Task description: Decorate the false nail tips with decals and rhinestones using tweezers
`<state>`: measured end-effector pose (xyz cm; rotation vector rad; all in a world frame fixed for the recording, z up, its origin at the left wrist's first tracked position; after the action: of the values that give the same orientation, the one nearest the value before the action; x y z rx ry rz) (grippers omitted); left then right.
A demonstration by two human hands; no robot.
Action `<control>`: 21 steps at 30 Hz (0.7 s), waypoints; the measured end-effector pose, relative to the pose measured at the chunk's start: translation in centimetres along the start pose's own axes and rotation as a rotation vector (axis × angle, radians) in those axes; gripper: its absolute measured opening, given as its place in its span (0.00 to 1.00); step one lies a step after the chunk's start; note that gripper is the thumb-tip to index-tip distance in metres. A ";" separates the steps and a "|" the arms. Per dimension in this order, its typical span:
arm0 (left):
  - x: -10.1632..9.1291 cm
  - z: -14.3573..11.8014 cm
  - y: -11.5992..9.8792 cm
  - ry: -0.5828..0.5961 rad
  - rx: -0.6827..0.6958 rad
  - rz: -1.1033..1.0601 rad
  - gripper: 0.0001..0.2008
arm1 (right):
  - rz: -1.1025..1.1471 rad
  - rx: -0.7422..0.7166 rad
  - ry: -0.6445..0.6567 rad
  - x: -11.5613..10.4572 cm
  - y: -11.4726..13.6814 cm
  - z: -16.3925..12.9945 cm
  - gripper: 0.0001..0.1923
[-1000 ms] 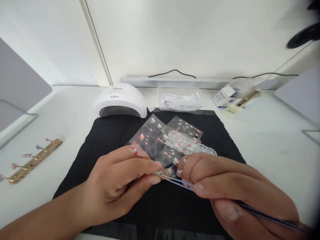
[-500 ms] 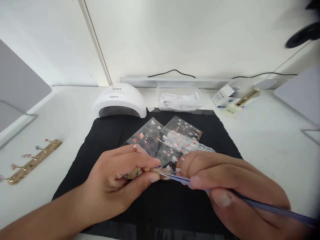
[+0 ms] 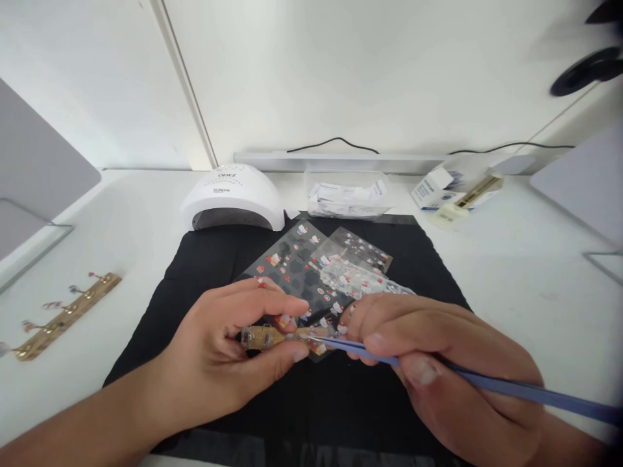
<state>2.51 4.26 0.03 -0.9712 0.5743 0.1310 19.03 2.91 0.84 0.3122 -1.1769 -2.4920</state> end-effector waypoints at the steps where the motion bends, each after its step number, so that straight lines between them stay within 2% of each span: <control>1: 0.1 0.0 0.1 0.008 0.003 -0.016 0.14 | 0.007 -0.003 0.004 0.0 0.0 0.0 0.15; 8: 0.4 -0.2 0.2 0.088 0.023 -0.054 0.24 | -0.003 0.017 -0.030 -0.1 -0.1 -0.1 0.13; 15: 0.0 -0.1 0.3 0.065 0.057 -0.001 0.23 | 0.057 0.027 -0.016 0.0 -0.5 -0.2 0.14; 21: -0.6 0.1 1.1 0.066 0.047 0.025 0.23 | 0.114 0.055 -0.059 -0.1 -1.0 -0.5 0.13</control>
<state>1.64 5.06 -0.41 -0.9252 0.6479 0.1078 19.04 3.16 -0.22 0.1822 -1.2516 -2.3892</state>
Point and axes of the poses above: each hand's wrist, its own z-axis towards the middle knuckle, its own x-axis out of the palm, y = z × x, the point moved 9 cm from there along z, towards the middle knuckle, and after that the axes turned 7 degrees about z, right-handed, at the moved point
